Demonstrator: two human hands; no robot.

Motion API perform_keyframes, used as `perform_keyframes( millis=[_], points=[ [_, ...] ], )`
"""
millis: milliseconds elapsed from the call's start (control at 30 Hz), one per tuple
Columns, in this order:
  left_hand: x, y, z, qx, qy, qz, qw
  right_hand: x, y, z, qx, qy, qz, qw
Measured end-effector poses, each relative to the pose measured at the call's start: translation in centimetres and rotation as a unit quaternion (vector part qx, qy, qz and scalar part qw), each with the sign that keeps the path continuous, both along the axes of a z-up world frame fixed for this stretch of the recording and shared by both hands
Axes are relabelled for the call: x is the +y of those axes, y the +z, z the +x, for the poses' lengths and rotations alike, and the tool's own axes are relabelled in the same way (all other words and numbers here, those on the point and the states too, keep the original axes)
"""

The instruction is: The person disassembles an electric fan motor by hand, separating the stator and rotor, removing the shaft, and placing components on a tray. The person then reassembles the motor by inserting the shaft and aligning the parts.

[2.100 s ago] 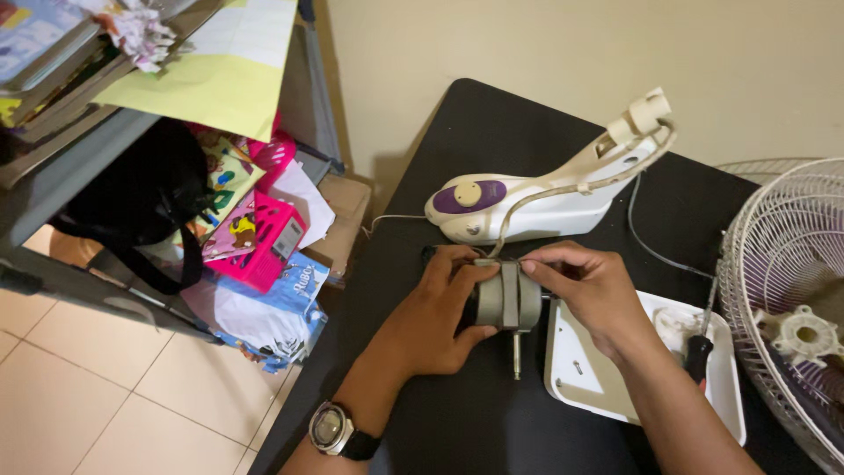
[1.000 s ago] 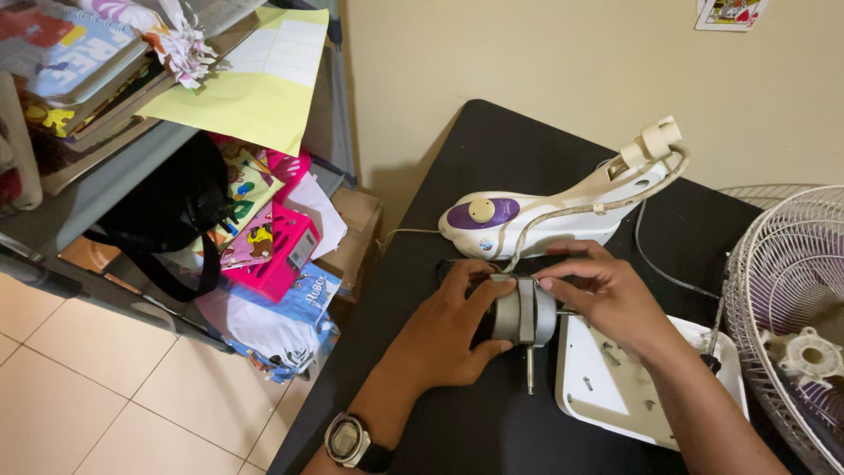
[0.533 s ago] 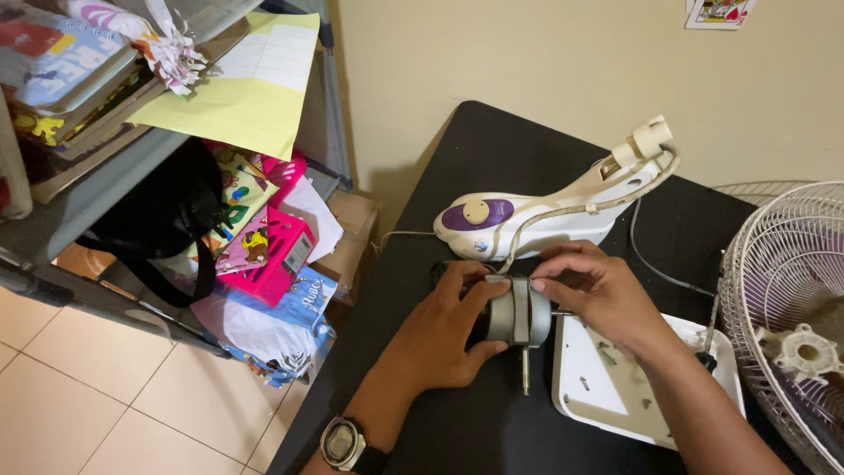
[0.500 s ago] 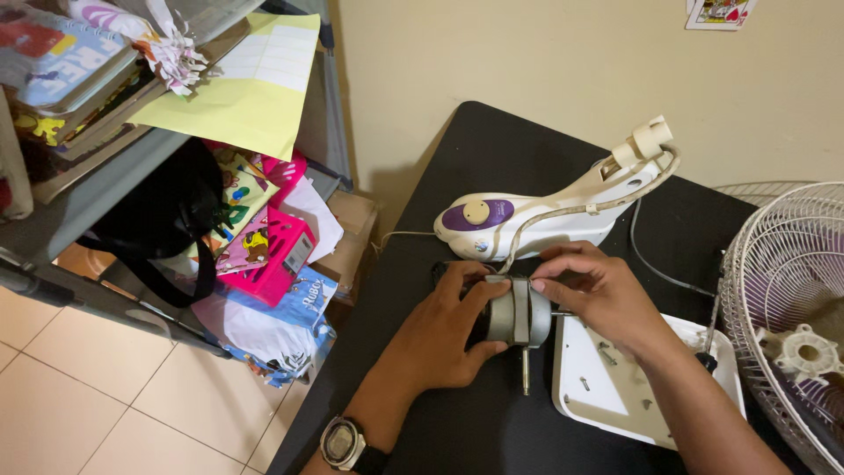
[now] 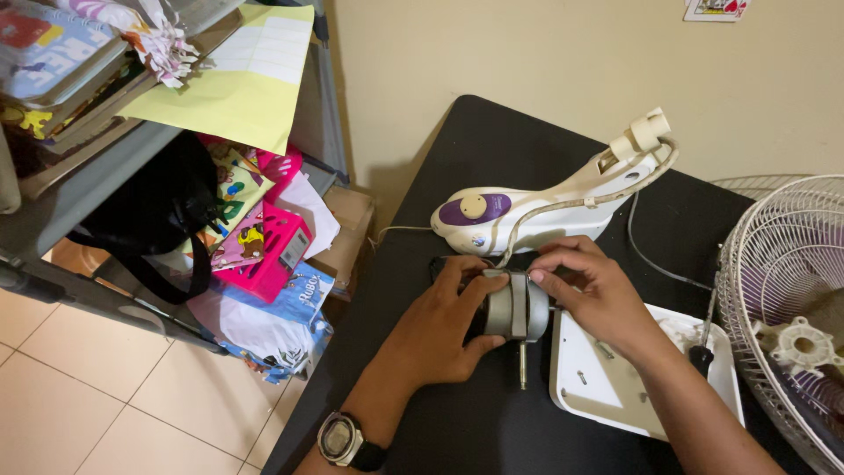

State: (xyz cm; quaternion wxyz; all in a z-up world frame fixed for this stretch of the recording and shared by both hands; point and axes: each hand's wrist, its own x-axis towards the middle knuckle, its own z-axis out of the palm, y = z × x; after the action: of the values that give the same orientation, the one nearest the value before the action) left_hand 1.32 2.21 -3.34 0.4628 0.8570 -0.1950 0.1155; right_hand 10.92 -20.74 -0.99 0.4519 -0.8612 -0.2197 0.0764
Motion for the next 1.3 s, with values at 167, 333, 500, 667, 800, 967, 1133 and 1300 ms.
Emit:
perform_keyframes(
  millis=[167, 333, 500, 667, 800, 967, 1133, 1300],
  points=[
    [0.0, -0.1, 0.0, 0.021, 0.001, 0.003, 1.000, 0.2, 0.2, -0.3, -0.005, -0.011, 0.002, 1.000],
    [-0.1, -0.2, 0.1, -0.003, 0.002, 0.000, 1.000, 0.2, 0.6, -0.5, -0.004, 0.001, 0.020, 1.000],
    [-0.2, -0.1, 0.1, 0.019, 0.003, 0.009, 1.000, 0.3, 1.0, -0.5, 0.009, 0.000, 0.009, 1.000],
    [-0.2, 0.0, 0.0, 0.018, 0.005, 0.005, 1.000, 0.5, 1.1, -0.3, 0.003, -0.017, -0.040, 0.999],
    [-0.1, 0.0, 0.0, 0.011, 0.002, -0.004, 1.000, 0.5, 1.0, -0.3, 0.001, -0.015, -0.027, 1.000],
    [-0.2, 0.1, 0.1, 0.029, 0.004, 0.012, 1.000, 0.5, 0.7, -0.5, 0.058, -0.030, 0.037, 0.997],
    [-0.2, 0.1, 0.0, 0.035, 0.006, 0.011, 0.999, 0.3, 0.6, -0.5, 0.071, -0.021, 0.035, 0.997],
    [-0.2, 0.0, 0.1, 0.031, 0.007, 0.008, 0.999, 0.3, 0.3, -0.2, 0.100, -0.029, 0.060, 0.993]
  ],
)
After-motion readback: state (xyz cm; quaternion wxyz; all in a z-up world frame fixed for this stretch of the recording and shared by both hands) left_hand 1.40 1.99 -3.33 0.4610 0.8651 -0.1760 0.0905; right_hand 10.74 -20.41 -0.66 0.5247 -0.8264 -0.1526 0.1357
